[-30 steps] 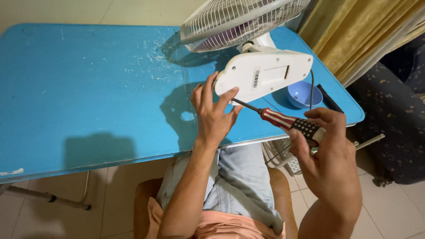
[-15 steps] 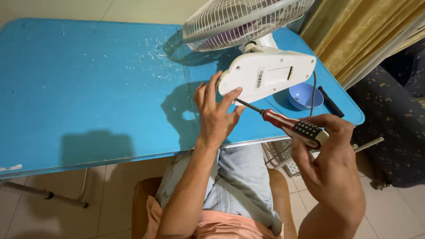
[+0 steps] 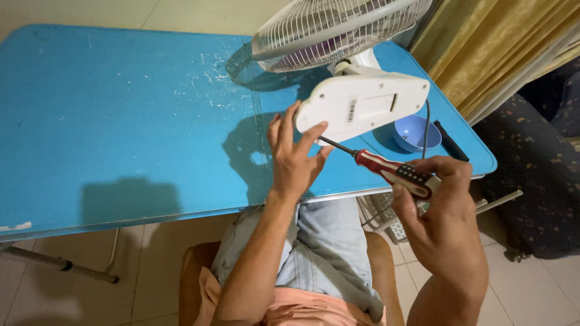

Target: The person assembles the base of a white electric fan on a blue table. They place screws into the base and tighten them with a screwdriver, then place additional screws into a small blue bowl.

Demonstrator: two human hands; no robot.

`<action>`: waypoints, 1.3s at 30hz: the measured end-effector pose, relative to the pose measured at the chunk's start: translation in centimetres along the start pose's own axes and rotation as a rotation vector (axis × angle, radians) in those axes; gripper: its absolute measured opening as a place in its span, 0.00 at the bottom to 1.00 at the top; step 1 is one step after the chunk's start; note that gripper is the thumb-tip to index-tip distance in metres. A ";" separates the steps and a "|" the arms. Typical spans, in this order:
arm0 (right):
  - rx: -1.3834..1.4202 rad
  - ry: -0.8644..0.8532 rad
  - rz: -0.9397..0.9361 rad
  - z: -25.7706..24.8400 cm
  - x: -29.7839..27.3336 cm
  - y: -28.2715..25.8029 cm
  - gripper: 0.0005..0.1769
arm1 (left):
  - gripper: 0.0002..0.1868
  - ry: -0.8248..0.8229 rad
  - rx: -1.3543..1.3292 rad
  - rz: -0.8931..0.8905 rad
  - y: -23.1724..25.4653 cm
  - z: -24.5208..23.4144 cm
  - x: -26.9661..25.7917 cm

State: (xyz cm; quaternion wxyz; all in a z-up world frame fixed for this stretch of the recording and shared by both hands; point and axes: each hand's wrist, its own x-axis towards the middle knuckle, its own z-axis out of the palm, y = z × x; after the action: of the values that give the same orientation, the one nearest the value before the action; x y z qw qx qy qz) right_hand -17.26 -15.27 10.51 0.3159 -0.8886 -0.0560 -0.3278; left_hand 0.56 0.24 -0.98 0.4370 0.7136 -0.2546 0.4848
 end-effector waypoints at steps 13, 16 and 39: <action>-0.143 0.052 -0.012 0.3 0.3 -0.6 0.20 | 0.29 -0.017 -0.029 -0.050 0.5 -0.2 -0.1; -0.035 0.063 0.041 0.6 0.4 -0.4 0.19 | 0.30 -0.006 -0.012 -0.041 0.4 -0.3 0.0; 0.465 0.076 0.192 12.7 -1.9 16.3 0.14 | 0.32 -0.053 0.135 -0.062 -3.1 -2.5 1.3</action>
State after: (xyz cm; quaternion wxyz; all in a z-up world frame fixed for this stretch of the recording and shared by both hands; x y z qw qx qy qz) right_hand -6.80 -20.39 -6.63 0.5431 -0.7804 -0.0334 -0.3079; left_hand 2.38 4.04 -0.59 0.3959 0.7616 -0.2105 0.4679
